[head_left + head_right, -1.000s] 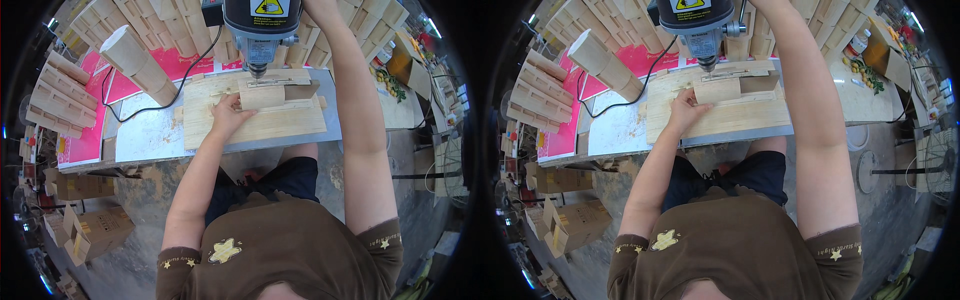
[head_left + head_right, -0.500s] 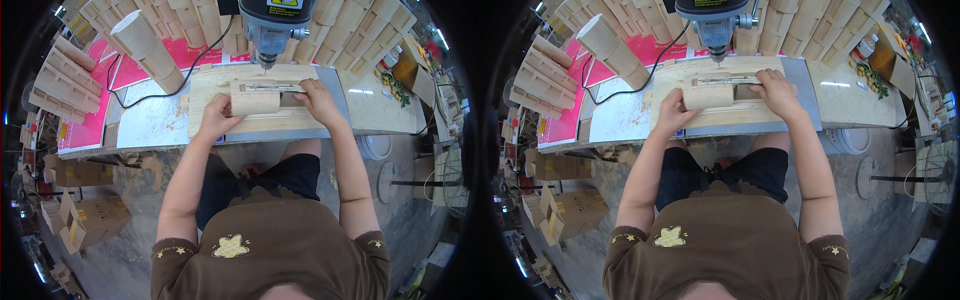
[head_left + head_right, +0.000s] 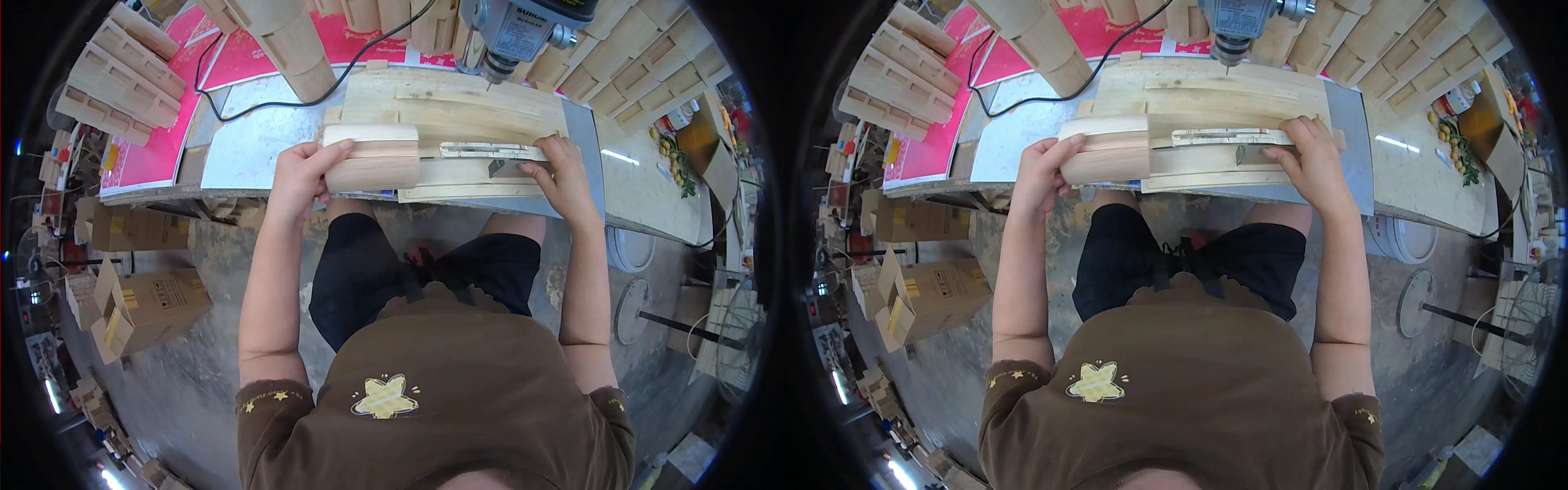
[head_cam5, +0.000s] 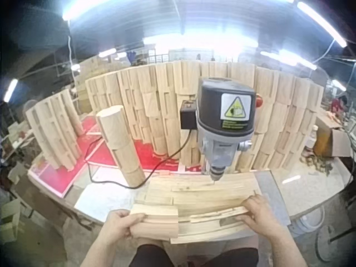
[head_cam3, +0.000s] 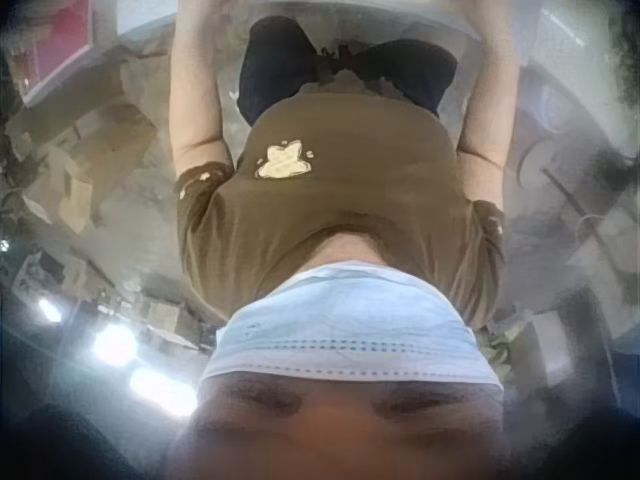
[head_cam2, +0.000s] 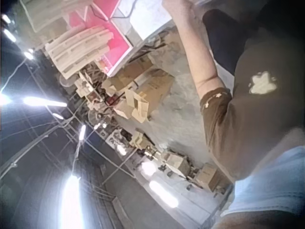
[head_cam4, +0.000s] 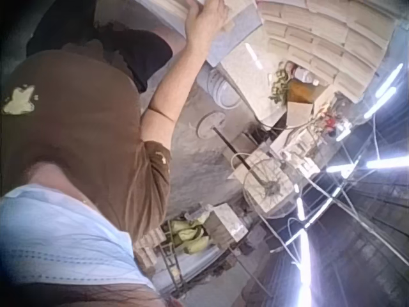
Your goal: Use a plunge router to create decorative or functional grooves in cylindrical wooden blocks.
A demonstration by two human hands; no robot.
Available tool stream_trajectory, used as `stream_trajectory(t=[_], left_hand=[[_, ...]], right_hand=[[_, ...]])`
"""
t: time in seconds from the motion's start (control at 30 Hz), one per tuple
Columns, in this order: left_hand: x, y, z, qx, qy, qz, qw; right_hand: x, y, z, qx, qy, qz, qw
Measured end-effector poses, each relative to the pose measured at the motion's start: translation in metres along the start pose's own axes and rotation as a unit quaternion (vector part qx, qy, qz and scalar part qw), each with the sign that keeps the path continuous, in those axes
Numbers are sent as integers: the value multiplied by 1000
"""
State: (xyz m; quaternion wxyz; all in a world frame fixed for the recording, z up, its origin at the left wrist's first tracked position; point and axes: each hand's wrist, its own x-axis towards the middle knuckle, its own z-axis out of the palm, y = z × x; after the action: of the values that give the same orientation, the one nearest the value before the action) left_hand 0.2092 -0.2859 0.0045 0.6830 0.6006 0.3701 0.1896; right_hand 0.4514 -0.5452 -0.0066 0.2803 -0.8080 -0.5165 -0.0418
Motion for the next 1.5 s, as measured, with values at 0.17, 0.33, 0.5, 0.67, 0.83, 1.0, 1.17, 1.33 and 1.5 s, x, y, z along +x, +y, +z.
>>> stream_trajectory(t=[0.17,0.33,0.5,0.67,0.83,1.0,1.17,1.33,1.5], left_hand=[[3,-11,27,-14,4,-83,996],[15,-26,36,-64,-18,-60,996],[24,-19,51,-26,-97,-105,989],[11,-46,94,-31,-169,11,985],[4,-77,98,282,-64,387,876],[25,-87,112,353,14,447,822],[61,-79,123,373,61,398,836],[84,-76,100,383,31,402,831],[86,-75,89,380,-1,389,839]], right_hand=[[1,1,2,-9,10,-16,1000],[-3,5,0,-38,37,-24,998],[-4,11,0,-32,38,-21,999],[-4,12,3,-36,57,-42,997],[-9,20,3,-31,75,-10,997],[-1,35,7,-16,98,-5,995],[34,47,18,-19,115,16,993],[50,41,30,0,99,29,995],[59,37,9,253,190,72,946]])
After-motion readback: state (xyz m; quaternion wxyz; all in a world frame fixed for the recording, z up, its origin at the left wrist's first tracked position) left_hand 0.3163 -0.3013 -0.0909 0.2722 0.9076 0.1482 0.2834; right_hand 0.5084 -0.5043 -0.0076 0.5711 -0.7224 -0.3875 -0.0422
